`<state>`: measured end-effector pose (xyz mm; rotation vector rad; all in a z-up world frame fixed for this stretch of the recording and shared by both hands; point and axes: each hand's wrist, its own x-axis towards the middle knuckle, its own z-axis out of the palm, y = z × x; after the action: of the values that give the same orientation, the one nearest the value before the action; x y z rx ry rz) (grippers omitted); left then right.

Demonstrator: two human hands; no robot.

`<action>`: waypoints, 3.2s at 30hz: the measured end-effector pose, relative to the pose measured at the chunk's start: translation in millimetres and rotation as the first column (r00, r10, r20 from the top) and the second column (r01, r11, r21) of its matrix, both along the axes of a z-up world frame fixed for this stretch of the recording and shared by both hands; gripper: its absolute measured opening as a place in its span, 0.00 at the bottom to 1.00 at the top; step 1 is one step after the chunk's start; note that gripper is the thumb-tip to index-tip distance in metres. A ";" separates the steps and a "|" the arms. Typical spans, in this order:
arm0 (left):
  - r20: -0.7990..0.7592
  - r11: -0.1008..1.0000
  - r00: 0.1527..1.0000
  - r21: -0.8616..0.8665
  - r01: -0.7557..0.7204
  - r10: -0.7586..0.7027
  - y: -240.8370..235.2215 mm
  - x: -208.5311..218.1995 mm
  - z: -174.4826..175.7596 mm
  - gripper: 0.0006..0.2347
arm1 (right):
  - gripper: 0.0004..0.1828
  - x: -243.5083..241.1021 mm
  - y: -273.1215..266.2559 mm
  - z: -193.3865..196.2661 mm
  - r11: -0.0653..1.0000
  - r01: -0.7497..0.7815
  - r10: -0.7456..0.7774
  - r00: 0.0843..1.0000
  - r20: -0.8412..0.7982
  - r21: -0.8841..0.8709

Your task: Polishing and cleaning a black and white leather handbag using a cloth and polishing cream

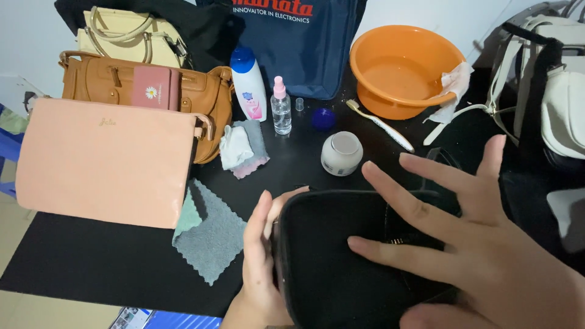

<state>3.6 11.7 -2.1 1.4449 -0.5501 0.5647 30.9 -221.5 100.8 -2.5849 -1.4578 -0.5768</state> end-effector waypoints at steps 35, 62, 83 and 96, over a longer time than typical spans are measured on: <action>-0.033 0.966 0.998 0.258 -0.036 0.046 20.8 -10.6 -76.7 0.18 | 0.30 180.8 -5.5 -151.8 0.940 0.337 -0.339 0.915 -0.220 -0.048; -0.339 0.996 0.940 0.077 0.052 -0.023 12.2 -11.6 -17.7 0.22 | 0.12 69.1 6.6 -8.6 0.830 0.249 -0.112 0.951 -0.288 0.498; -0.081 0.998 0.996 0.058 -0.024 0.028 -0.6 -14.1 10.9 0.27 | 0.18 -27.4 18.0 2.7 0.959 0.233 -0.195 0.956 -0.219 0.160; -0.078 0.999 0.996 0.000 -0.036 0.036 0.2 -10.5 -10.5 0.25 | 0.18 -28.8 -24.9 13.5 0.952 0.288 -0.275 0.953 0.128 -0.102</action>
<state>-6.9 11.9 -12.6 1.4713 -0.4631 0.5345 2.1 -246.4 114.2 -2.9264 -1.1908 -0.6986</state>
